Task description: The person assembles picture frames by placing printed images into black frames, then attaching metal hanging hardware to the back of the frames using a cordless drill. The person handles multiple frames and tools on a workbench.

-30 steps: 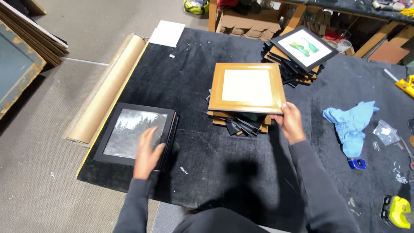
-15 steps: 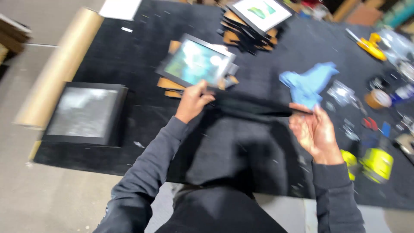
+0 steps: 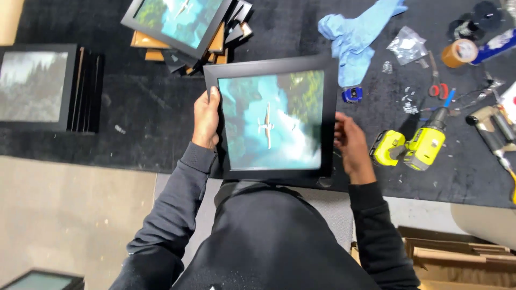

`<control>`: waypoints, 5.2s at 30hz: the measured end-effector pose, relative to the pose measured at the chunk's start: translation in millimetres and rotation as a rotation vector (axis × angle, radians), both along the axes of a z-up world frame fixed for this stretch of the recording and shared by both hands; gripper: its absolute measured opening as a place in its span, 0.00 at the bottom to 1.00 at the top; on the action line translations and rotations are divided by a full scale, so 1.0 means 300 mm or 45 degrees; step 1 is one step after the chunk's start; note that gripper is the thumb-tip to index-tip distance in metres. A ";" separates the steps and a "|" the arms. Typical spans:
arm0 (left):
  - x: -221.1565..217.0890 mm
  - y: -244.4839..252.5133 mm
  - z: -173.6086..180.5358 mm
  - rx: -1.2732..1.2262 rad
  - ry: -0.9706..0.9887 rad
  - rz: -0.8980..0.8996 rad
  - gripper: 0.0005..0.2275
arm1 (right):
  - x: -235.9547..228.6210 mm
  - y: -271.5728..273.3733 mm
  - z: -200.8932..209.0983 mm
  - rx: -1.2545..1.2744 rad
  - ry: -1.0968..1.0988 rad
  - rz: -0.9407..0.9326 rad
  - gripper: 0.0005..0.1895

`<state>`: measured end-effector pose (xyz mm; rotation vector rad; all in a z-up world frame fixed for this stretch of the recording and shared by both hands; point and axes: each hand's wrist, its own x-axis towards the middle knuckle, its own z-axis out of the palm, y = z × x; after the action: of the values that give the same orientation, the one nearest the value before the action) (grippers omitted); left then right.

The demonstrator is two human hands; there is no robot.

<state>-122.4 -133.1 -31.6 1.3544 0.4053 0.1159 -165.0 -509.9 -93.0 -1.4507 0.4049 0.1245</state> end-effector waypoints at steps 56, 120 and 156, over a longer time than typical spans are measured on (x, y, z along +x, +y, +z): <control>-0.114 -0.075 -0.700 0.953 0.685 -1.057 0.15 | 0.504 -0.253 -0.457 -1.340 -0.008 -0.090 0.52; -0.198 0.010 -0.678 1.181 0.368 -1.728 0.11 | -0.250 0.556 -0.424 -0.166 0.543 -0.763 0.08; -0.319 -0.120 -0.591 0.837 0.233 -1.804 0.17 | -0.518 -0.059 -0.397 -0.080 0.555 -0.743 0.02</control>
<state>-218.1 -169.1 -209.0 2.0183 -0.5598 -1.1352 -320.5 -527.6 -211.9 -1.3084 1.1790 -0.0462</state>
